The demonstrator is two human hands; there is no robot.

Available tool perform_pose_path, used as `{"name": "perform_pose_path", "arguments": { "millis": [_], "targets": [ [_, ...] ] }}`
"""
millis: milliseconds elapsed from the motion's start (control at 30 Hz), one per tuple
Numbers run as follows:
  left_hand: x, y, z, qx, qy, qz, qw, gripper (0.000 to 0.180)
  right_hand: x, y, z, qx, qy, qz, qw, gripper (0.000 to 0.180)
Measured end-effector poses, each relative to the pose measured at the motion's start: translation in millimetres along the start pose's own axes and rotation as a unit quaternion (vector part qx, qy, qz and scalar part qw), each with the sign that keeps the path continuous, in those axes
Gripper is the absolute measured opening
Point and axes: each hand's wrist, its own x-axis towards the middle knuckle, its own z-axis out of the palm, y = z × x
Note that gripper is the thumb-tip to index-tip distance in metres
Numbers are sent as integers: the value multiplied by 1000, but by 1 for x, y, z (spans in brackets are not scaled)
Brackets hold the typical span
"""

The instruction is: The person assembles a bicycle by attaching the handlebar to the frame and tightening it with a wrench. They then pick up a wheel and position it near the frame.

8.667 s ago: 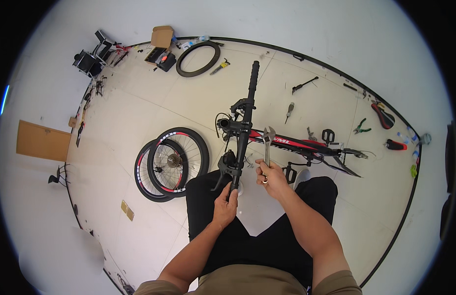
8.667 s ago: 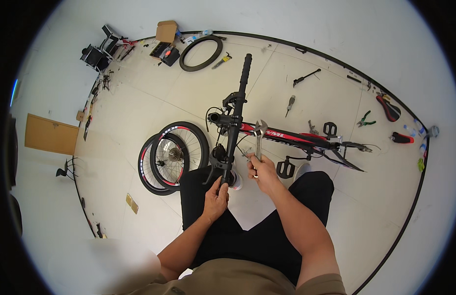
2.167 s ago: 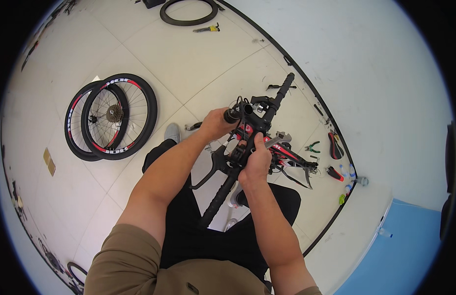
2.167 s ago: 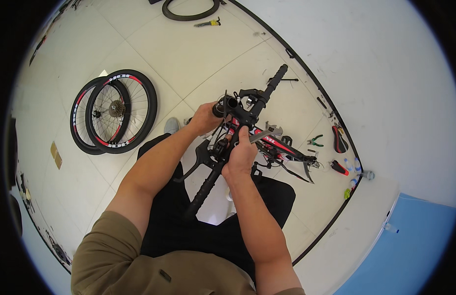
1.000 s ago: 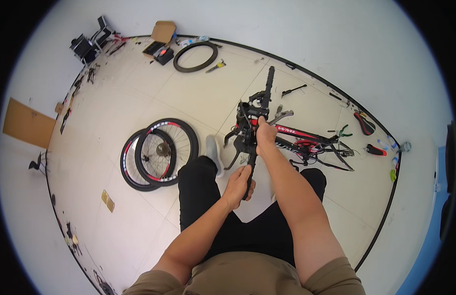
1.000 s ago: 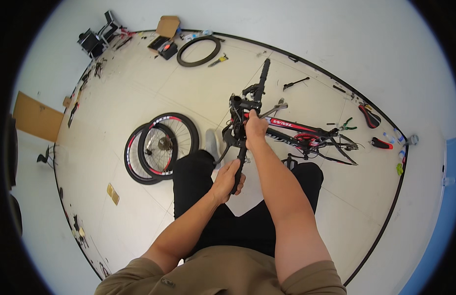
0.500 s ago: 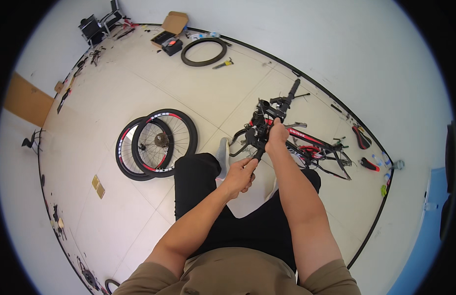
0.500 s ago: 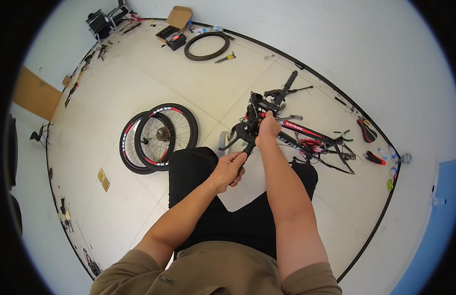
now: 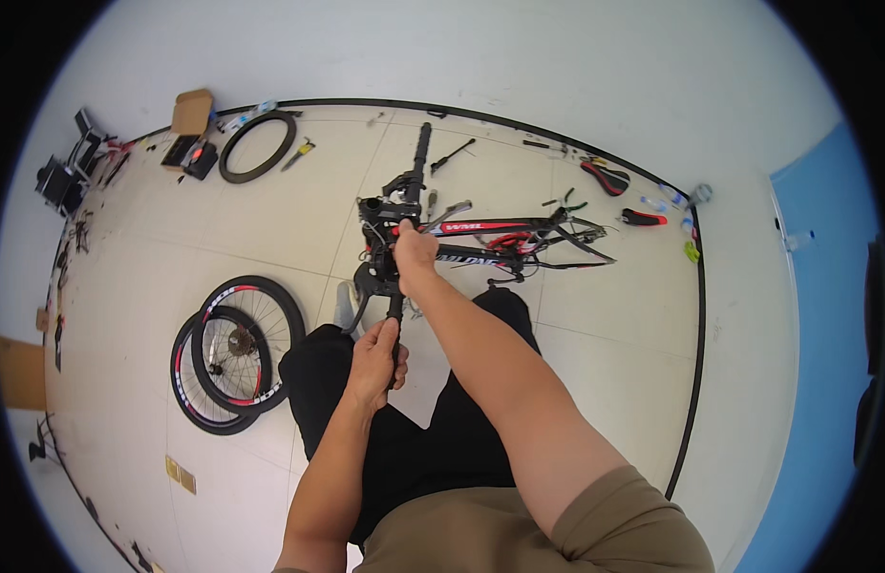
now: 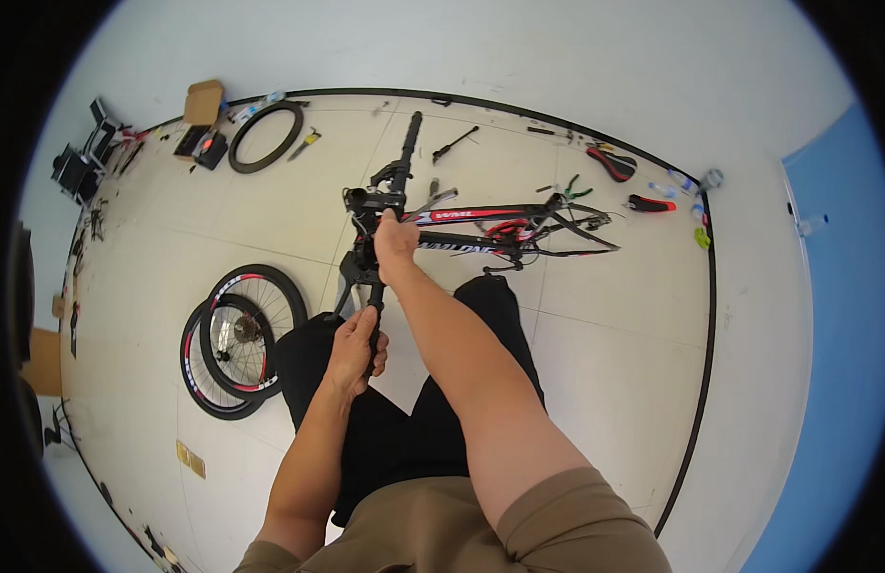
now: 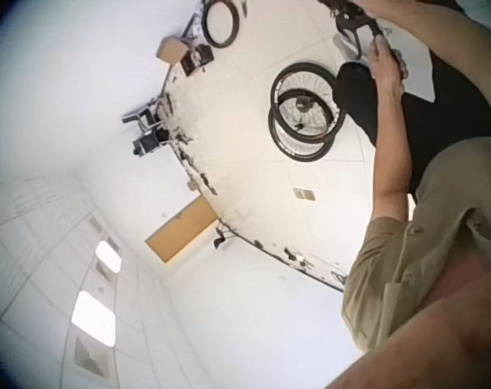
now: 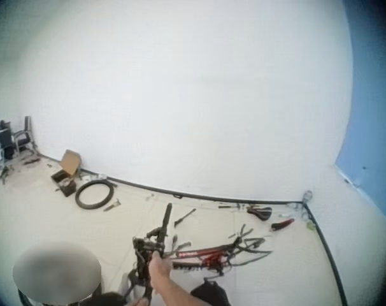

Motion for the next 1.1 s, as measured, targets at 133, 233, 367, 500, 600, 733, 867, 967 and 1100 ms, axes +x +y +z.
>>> {"name": "perform_pose_path", "arguments": {
  "millis": [133,233,367,500,600,733,867,967,1100],
  "targets": [
    [5,-6,-2,7,9,7,1000,27,0,-5,0,-45,15,-22,999,54],
    [7,-5,-1,7,16,-5,1000,27,-5,-13,-4,-85,8,-28,996,49],
    [6,2,8,-20,2,16,1000,26,-6,-22,-10,12,-34,-30,999,38],
    [19,10,2,5,20,47,999,29,20,-26,-18,3,-128,21,992,29],
    [27,21,2,43,32,57,997,29,10,-25,-40,-13,-169,70,983,28],
    [39,40,-3,104,42,45,993,33,0,14,-91,45,-184,42,981,28],
    [41,68,-16,145,25,35,989,32,-49,44,-128,86,-187,-76,976,29],
    [38,86,-21,185,23,17,982,32,-68,50,-145,89,-172,-121,974,28],
    [36,100,-26,294,39,22,955,33,-60,35,-166,211,-208,3,955,23]
  ]
}}
